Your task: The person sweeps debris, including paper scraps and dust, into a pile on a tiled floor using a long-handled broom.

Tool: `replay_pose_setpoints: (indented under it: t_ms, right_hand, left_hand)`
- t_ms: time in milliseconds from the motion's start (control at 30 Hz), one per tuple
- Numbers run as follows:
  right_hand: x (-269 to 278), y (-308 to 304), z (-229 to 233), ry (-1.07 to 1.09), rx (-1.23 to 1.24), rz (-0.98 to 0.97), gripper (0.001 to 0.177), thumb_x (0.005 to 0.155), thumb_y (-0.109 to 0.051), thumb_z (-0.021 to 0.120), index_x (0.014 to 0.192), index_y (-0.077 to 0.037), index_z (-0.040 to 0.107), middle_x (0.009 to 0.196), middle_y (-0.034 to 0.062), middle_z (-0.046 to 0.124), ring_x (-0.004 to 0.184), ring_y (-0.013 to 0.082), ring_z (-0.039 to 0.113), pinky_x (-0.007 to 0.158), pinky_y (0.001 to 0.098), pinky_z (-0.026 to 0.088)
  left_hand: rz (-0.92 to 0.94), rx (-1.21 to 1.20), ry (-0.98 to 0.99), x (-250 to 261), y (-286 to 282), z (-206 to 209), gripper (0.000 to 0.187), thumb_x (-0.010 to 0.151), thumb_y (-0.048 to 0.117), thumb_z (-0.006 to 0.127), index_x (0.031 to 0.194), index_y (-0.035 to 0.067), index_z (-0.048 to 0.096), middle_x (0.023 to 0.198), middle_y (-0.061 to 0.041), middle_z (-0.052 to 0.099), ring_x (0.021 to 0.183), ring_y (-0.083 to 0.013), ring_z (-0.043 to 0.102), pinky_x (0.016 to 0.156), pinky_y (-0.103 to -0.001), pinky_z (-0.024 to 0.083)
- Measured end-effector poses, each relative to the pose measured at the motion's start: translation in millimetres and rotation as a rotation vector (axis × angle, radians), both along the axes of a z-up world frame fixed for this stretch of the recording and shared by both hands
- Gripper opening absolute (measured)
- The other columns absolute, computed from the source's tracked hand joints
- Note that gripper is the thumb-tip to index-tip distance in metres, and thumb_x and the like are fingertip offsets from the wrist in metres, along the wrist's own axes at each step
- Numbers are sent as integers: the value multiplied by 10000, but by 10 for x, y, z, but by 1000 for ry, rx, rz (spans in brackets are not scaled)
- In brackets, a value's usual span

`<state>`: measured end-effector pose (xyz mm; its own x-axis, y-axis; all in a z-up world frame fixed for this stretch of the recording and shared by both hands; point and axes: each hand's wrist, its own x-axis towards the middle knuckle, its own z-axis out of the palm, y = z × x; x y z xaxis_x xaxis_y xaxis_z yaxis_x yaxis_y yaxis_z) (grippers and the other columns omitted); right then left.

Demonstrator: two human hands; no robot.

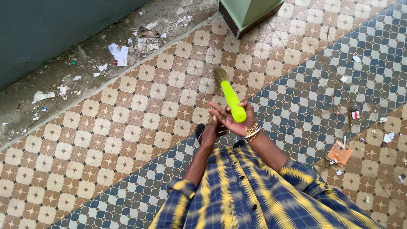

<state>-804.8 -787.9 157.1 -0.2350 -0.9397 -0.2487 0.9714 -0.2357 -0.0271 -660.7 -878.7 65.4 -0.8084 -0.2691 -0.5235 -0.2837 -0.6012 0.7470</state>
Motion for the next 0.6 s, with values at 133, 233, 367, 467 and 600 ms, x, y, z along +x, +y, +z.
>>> replay_pose_setpoints:
  t_ms: [133, 233, 367, 467, 600]
  right_hand:
    - [16, -125, 51, -87, 38, -36, 375, 779, -301, 675, 908, 50, 700, 1635, 245, 369, 1498, 416, 351, 1230, 636, 278]
    - [80, -173, 38, -76, 63, -17, 389, 737, -326, 681, 913, 18, 728, 1634, 182, 372, 1513, 384, 341, 1190, 723, 237]
    - [118, -198, -58, -83, 94, 10, 349, 733, -314, 674, 872, -2, 743, 1643, 155, 376, 1535, 368, 314, 1177, 771, 198]
    - [94, -198, -146, -113, 99, 22, 322, 730, -301, 670, 853, -13, 745, 1651, 140, 379, 1547, 324, 291, 1156, 809, 177]
    - [116, -278, -238, -123, 173, 56, 332, 709, -298, 666, 823, 5, 741, 1622, 153, 388, 1528, 309, 312, 1125, 843, 166]
  left_hand:
    - [268, 221, -1, 71, -30, 42, 699, 993, 633, 411, 1125, 0, 677, 1030, -134, 750, 912, -216, 743, 808, -369, 591]
    - [244, 64, -42, 51, -80, 72, 359, 957, 328, 648, 1093, 0, 698, 954, -96, 729, 857, -195, 706, 749, -376, 591]
    - [280, 39, -191, 38, -34, 165, 323, 972, 299, 696, 1027, -17, 729, 908, -63, 736, 827, -174, 695, 715, -346, 556]
    - [283, 101, -146, 13, -62, 231, 335, 973, 319, 737, 1003, -11, 693, 922, -57, 702, 848, -163, 681, 728, -360, 573]
    - [205, 205, -210, 17, -169, 442, 350, 901, 383, 666, 999, 58, 750, 936, -43, 755, 865, -139, 721, 741, -348, 598]
